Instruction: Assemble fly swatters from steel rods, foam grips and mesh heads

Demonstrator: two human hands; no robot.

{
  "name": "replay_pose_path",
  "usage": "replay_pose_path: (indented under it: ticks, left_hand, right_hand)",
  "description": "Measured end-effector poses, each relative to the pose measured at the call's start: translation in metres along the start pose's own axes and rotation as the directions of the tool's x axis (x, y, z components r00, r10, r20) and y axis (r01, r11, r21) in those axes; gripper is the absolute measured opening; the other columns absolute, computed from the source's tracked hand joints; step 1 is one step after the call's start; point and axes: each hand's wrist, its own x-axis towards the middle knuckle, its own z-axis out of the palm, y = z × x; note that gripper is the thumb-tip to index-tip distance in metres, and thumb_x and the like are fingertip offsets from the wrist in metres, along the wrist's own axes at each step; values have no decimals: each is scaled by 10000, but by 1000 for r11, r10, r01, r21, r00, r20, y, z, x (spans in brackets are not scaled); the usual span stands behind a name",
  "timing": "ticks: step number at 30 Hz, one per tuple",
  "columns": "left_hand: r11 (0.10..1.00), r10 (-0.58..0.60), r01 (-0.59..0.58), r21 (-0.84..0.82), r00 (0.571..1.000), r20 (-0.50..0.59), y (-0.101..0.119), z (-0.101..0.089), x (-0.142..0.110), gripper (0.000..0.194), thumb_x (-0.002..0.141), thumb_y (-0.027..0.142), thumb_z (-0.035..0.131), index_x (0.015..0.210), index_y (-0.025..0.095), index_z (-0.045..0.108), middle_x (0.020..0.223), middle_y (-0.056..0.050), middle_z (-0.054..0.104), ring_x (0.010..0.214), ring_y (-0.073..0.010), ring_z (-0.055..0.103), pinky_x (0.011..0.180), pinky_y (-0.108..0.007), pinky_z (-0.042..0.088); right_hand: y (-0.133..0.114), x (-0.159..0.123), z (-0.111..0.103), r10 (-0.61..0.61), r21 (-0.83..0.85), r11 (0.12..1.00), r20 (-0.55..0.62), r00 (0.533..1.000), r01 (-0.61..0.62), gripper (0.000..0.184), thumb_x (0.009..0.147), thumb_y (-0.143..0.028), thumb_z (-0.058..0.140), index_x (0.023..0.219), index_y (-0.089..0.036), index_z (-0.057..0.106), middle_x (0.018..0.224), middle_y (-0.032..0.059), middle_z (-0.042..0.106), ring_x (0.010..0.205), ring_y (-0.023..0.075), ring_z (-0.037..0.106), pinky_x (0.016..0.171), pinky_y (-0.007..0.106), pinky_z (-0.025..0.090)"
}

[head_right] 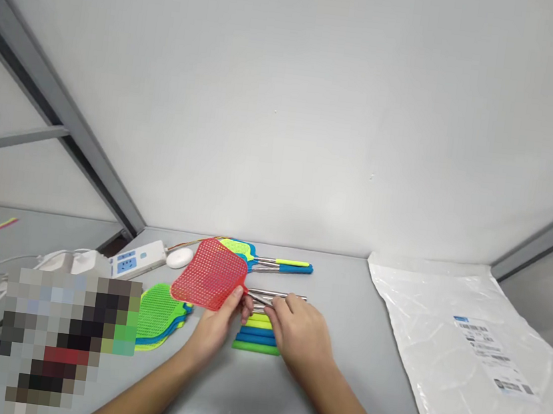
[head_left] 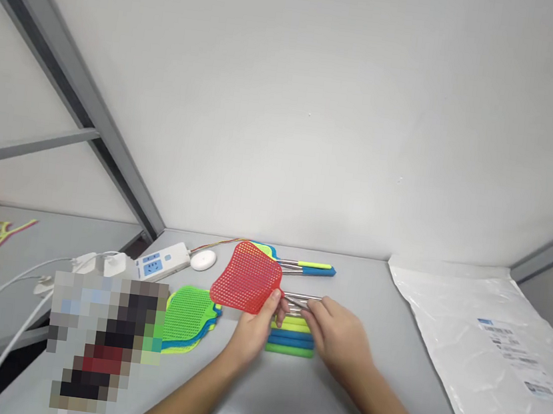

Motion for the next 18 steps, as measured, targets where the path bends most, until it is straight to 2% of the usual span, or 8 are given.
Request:
replay_pose_path:
  ticks: [5, 12, 15, 18]
  left_hand:
    - [999, -29, 24, -41, 992, -119, 0, 6, -8, 372, 814, 513, 598, 682, 166, 570, 618, 18, 511, 572, -102, 453, 574, -231, 379]
    - [996, 41, -56, -72, 980, -197, 0, 17, -58, 292, 830, 401, 618, 651, 181, 549, 691, 3, 517, 699, -131, 512, 673, -244, 422]
    - [990, 49, -82, -118, 966, -255, 4, 11, -72, 280, 856, 377, 591, 659, 185, 540, 681, 8, 497, 684, -125, 497, 665, -240, 424]
    - [975, 86, -148, -165, 939, -333, 11, -2, -72, 295, 851, 370, 601, 635, 187, 520, 637, 21, 473, 629, -112, 461, 628, -232, 416]
  right_hand:
    - [1, -9, -7, -1, 16, 1000, 31, 1000, 0, 286, 982, -304, 391, 816, -199, 598, 702, 8, 572, 601, 120, 523, 553, 257, 294]
    - [-17, -45, -32, 6, -27, 1000, 54, 999, -5, 278, 983, -333, 399, 867, -209, 620, 677, -1, 551, 569, 120, 486, 539, 270, 274]
    - [-21, -59, -43, -11, -86, 996, 21, 1000, 13, 255, 972, -309, 429, 837, -205, 618, 644, -1, 524, 566, 129, 446, 553, 282, 264]
    - [-15, -71, -52, -36, -120, 992, 23, 999, 39, 226, 961, -274, 452, 823, -200, 615, 650, 7, 531, 585, 139, 431, 581, 294, 265]
